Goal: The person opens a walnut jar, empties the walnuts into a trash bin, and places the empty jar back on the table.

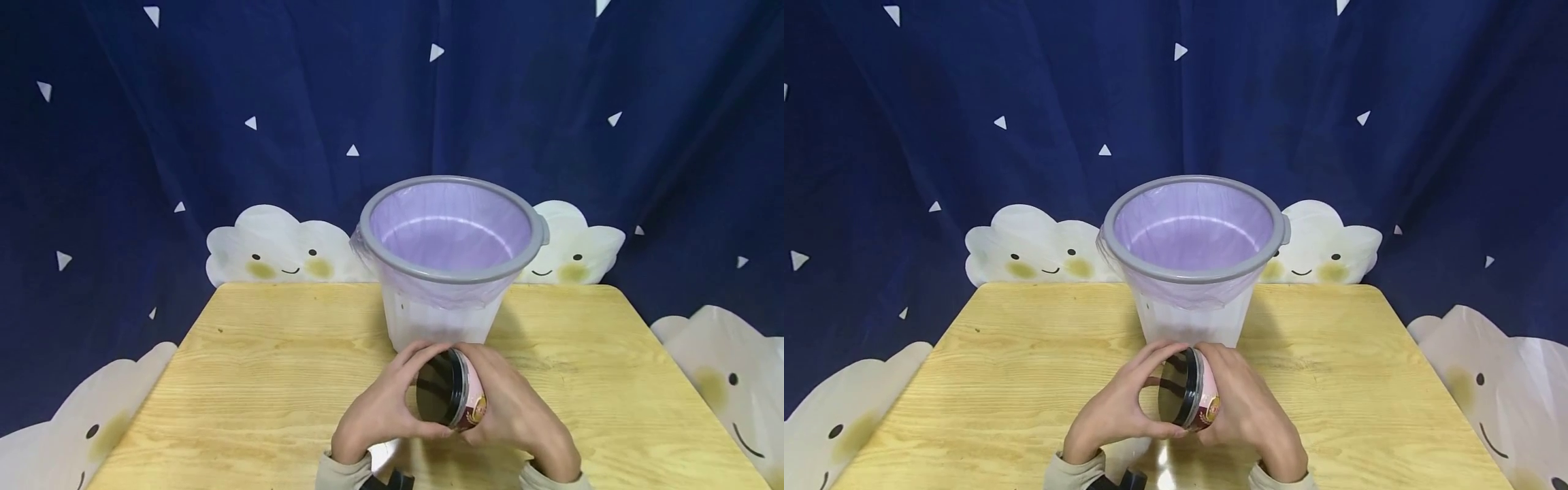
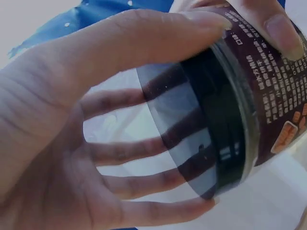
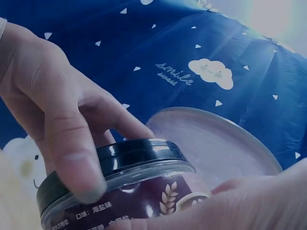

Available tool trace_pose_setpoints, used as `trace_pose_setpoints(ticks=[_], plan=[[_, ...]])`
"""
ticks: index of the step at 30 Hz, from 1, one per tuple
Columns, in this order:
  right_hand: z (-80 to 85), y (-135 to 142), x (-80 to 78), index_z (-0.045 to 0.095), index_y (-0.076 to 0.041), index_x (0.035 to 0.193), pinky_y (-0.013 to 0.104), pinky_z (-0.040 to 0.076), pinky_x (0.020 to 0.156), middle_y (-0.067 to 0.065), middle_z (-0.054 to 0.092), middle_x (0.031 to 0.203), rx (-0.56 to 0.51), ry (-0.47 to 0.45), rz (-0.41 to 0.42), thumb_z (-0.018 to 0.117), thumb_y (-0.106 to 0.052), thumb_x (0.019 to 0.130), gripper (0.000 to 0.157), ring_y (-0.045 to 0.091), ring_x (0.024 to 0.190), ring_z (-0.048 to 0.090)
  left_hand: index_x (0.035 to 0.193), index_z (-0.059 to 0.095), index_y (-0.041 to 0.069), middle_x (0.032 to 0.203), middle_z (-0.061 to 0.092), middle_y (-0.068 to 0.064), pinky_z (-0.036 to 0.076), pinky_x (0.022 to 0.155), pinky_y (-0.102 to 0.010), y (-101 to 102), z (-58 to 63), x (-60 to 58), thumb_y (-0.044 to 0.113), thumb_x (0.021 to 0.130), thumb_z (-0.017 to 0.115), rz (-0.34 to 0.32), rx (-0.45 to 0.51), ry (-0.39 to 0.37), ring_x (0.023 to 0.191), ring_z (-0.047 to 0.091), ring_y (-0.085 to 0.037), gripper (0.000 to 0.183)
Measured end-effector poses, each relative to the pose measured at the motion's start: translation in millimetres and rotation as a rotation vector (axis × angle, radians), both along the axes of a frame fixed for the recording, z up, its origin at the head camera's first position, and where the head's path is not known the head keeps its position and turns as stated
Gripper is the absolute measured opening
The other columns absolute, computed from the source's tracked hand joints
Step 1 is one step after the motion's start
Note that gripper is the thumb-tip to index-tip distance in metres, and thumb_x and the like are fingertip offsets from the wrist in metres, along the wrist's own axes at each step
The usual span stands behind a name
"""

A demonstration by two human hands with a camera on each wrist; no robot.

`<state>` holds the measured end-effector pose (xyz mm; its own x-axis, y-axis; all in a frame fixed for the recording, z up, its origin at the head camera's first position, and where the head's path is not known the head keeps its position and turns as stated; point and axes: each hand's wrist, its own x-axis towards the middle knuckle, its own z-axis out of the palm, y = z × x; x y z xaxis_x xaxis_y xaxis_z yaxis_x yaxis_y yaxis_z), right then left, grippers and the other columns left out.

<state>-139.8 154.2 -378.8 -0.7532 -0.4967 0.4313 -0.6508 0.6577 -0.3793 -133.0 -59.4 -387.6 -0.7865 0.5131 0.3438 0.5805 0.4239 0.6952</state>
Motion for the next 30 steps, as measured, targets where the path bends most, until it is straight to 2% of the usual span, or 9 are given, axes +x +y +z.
trace_pose_setpoints(ticks=[4, 8, 11, 17, 21, 24, 30], plan=[[3.4, 0.1, 1.8, 0.052, -0.013, 0.128, 0.041, 0.048, 0.094, -0.005, 0.058, 0.120, -0.004, -0.002, 0.018, 0.092, -0.023, 0.030, 0.106, 0.017, 0.110, 0.055, 0.148, 0.032, 0.035, 0.143, 0.036, 0.005, 0.042, 0.103, -0.041, -0.8, 1.8, 3.1, 0.036, 0.061, 0.090, 0.010, 0.018, -0.009, 0.126, 0.045, -0.016, 0.105], [7.5, 3.2, 6.2, 0.052, -0.016, 0.131, 0.038, 0.048, 0.093, -0.009, 0.057, 0.122, 0.000, -0.008, 0.016, 0.093, -0.025, 0.032, 0.108, 0.012, 0.111, 0.054, 0.151, 0.029, 0.028, 0.148, 0.033, 0.002, 0.039, 0.107, -0.041, 0.4, 1.1, 3.0, 0.032, 0.062, 0.090, -0.060, 0.029, 0.021, 0.131, 0.041, -0.017, 0.107], [9.2, 5.8, 10.6, 0.051, -0.020, 0.131, 0.036, 0.049, 0.091, -0.012, 0.056, 0.120, 0.000, -0.016, 0.012, 0.092, -0.024, 0.031, 0.108, 0.008, 0.108, 0.054, 0.150, 0.030, 0.027, 0.147, 0.035, 0.003, 0.040, 0.106, -0.039, 2.1, 0.3, 3.8, 0.033, 0.064, 0.089, -0.094, 0.026, 0.029, 0.130, 0.043, -0.015, 0.105], [9.9, 6.0, 14.1, 0.052, -0.023, 0.128, 0.032, 0.049, 0.087, -0.015, 0.056, 0.116, -0.007, -0.001, 0.034, 0.093, -0.029, 0.034, 0.102, 0.005, 0.104, 0.054, 0.149, 0.030, 0.031, 0.146, 0.037, 0.002, 0.042, 0.103, -0.037, 2.8, 3.7, 8.4, 0.040, 0.063, 0.089, -0.065, -0.014, 0.029, 0.128, 0.043, -0.014, 0.105], [9.7, 5.1, 14.3, 0.052, -0.025, 0.127, 0.032, 0.050, 0.085, -0.016, 0.056, 0.115, -0.018, 0.011, 0.051, 0.093, -0.031, 0.034, 0.102, 0.004, 0.102, 0.054, 0.148, 0.034, 0.029, 0.147, 0.035, -0.003, 0.041, 0.105, -0.036, 1.5, 6.4, 9.2, 0.035, 0.063, 0.090, -0.096, -0.013, 0.052, 0.131, 0.041, -0.015, 0.102], [8.1, 4.4, 14.8, 0.053, -0.024, 0.125, 0.032, 0.049, 0.086, -0.017, 0.056, 0.113, -0.024, 0.013, 0.064, 0.093, -0.029, 0.032, 0.101, 0.004, 0.100, 0.054, 0.146, 0.038, 0.026, 0.144, 0.038, 0.000, 0.042, 0.104, -0.034, 0.1, 7.2, 9.4, 0.035, 0.063, 0.090, -0.103, -0.003, 0.067, 0.128, 0.044, -0.014, 0.097], [4.6, 5.9, 17.4, 0.053, -0.022, 0.126, 0.032, 0.048, 0.087, -0.016, 0.055, 0.115, -0.009, 0.017, 0.034, 0.092, -0.026, 0.030, 0.103, 0.005, 0.103, 0.053, 0.147, 0.036, 0.028, 0.144, 0.037, 0.003, 0.043, 0.103, -0.035, -2.3, 6.8, 9.6, 0.038, 0.063, 0.090, -0.086, -0.033, 0.079, 0.128, 0.044, -0.014, 0.101]])
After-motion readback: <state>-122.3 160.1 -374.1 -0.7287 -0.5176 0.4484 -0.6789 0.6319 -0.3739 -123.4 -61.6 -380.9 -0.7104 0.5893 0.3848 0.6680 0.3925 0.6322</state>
